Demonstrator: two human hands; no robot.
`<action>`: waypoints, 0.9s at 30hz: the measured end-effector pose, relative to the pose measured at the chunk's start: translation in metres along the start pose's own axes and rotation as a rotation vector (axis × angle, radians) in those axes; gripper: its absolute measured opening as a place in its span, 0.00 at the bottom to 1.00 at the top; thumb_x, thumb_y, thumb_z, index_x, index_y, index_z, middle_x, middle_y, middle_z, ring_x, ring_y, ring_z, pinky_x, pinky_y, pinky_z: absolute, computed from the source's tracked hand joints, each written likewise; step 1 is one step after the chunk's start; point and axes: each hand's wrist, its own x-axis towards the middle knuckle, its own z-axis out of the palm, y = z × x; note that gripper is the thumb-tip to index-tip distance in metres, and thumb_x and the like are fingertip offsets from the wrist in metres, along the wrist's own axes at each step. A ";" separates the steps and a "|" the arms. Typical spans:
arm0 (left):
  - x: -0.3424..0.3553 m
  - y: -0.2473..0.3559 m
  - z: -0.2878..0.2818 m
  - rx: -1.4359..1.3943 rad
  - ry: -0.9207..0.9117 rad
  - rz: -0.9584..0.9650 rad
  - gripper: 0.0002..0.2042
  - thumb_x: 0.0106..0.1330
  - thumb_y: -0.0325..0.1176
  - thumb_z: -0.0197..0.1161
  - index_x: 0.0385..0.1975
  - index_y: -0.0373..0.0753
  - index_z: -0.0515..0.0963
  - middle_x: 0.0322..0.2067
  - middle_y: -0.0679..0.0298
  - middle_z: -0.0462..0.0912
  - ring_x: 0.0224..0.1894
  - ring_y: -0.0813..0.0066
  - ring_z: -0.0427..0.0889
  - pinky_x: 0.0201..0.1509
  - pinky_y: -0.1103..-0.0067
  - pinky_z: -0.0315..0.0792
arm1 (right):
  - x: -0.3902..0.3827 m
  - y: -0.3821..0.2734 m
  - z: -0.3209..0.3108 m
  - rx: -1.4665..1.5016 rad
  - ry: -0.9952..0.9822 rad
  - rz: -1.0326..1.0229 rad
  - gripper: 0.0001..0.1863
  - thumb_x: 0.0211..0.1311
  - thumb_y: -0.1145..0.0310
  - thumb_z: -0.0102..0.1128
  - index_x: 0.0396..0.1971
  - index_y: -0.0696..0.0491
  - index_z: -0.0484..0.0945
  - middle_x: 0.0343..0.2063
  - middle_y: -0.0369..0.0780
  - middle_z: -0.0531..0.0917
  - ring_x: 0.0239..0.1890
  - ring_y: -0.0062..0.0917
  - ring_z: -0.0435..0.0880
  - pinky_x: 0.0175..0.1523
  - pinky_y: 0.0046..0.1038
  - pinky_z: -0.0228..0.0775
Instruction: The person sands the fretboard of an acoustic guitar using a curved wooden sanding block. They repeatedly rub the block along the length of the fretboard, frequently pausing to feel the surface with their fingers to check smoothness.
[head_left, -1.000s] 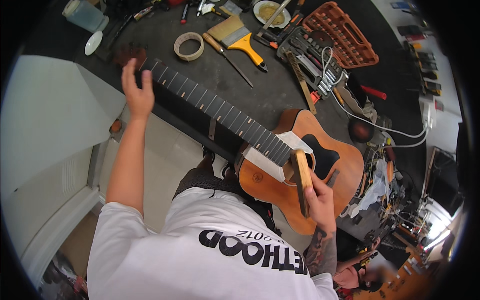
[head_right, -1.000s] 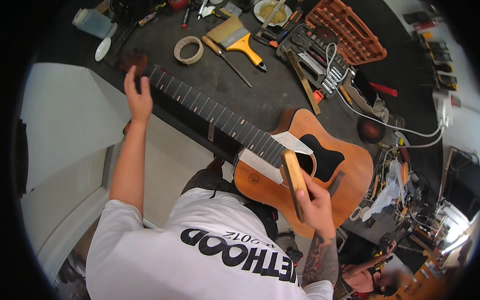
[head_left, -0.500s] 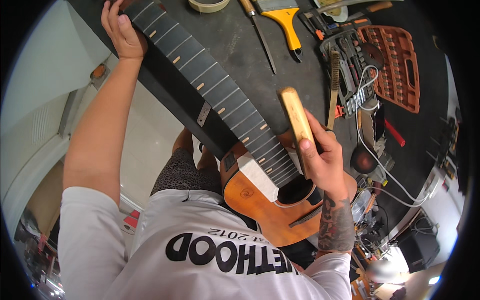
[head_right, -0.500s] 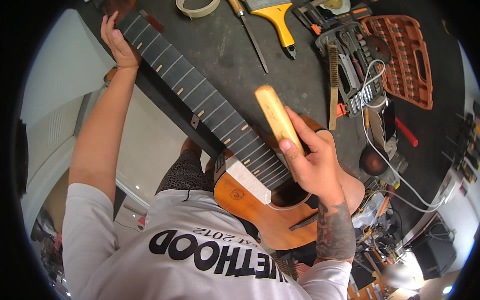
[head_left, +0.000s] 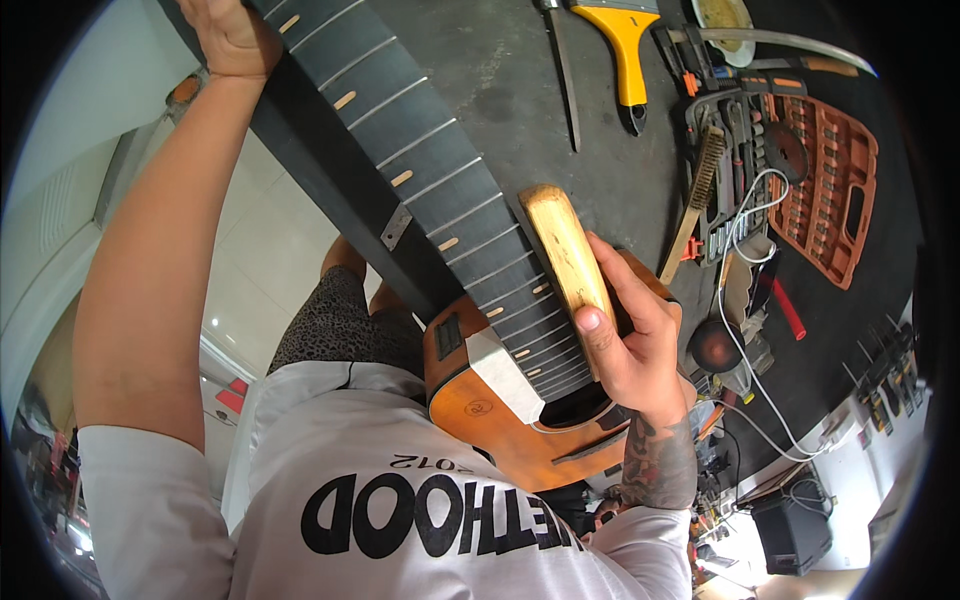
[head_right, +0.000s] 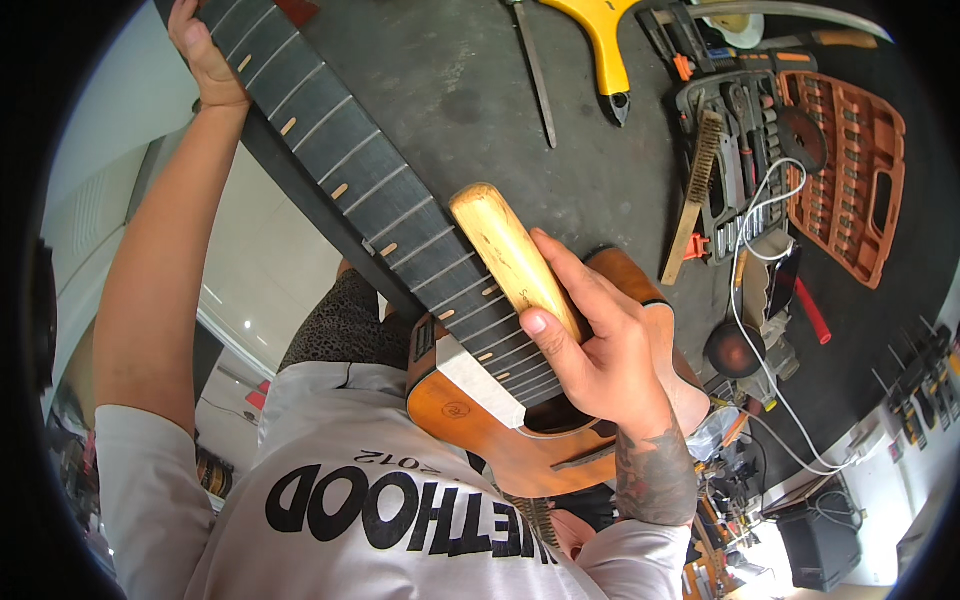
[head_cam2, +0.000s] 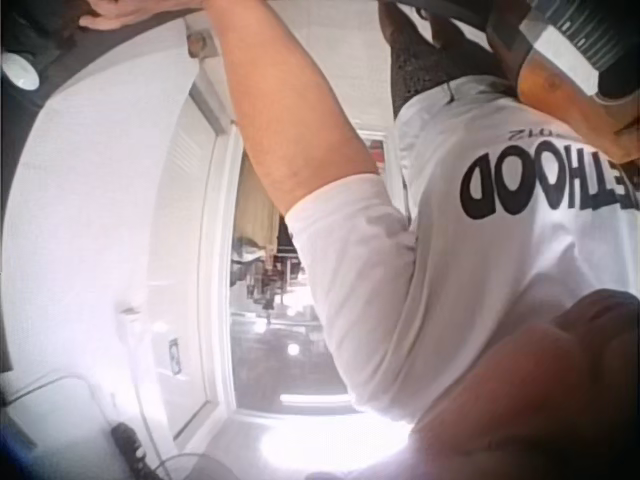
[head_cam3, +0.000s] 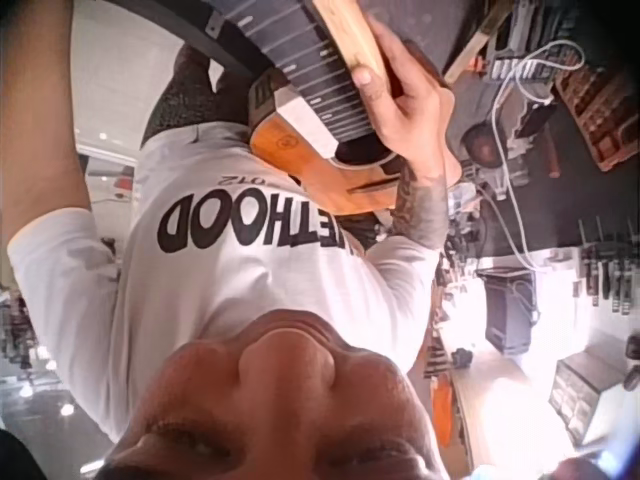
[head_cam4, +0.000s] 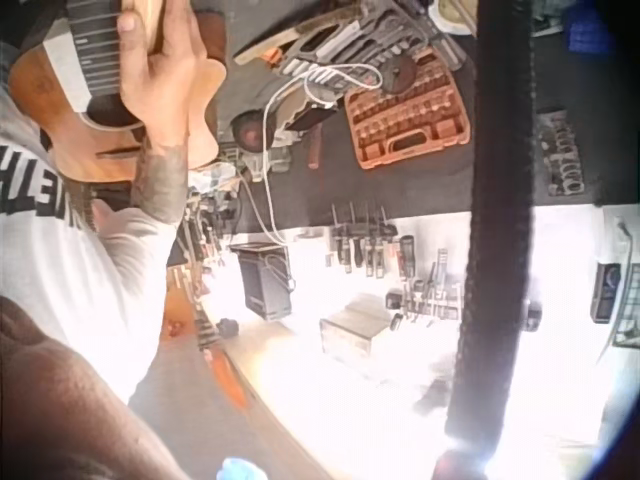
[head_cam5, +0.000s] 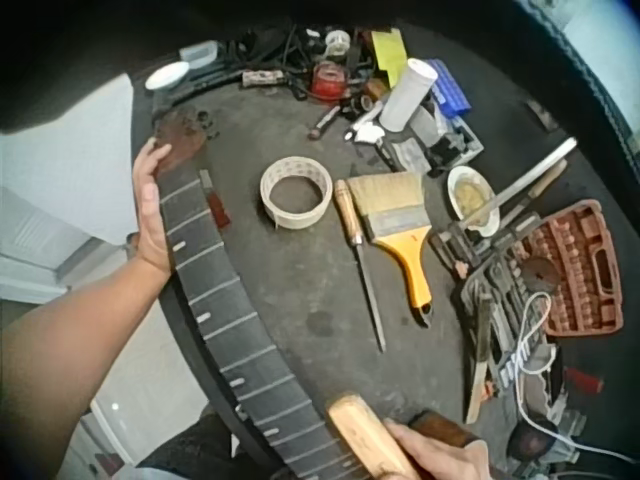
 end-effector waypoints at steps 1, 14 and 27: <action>0.000 -0.001 -0.001 0.003 0.002 0.000 0.31 0.75 0.54 0.32 0.60 0.34 0.70 0.66 0.48 0.63 0.71 0.55 0.59 0.75 0.66 0.49 | 0.000 0.000 0.000 -0.007 0.000 -0.009 0.31 0.63 0.66 0.69 0.63 0.63 0.71 0.51 0.50 0.83 0.52 0.33 0.84 0.58 0.29 0.72; 0.001 0.005 -0.001 0.044 0.006 -0.002 0.32 0.74 0.55 0.32 0.59 0.34 0.70 0.65 0.46 0.63 0.70 0.54 0.60 0.75 0.65 0.50 | -0.001 -0.003 -0.002 0.041 -0.072 0.059 0.37 0.54 0.73 0.74 0.64 0.65 0.70 0.54 0.52 0.82 0.53 0.31 0.84 0.58 0.27 0.72; 0.000 0.017 0.007 0.069 0.007 0.007 0.33 0.74 0.56 0.31 0.60 0.34 0.70 0.65 0.43 0.63 0.70 0.50 0.61 0.74 0.64 0.50 | 0.120 -0.047 0.034 0.062 0.051 -0.141 0.36 0.57 0.70 0.72 0.65 0.62 0.70 0.50 0.47 0.85 0.51 0.21 0.81 0.57 0.25 0.72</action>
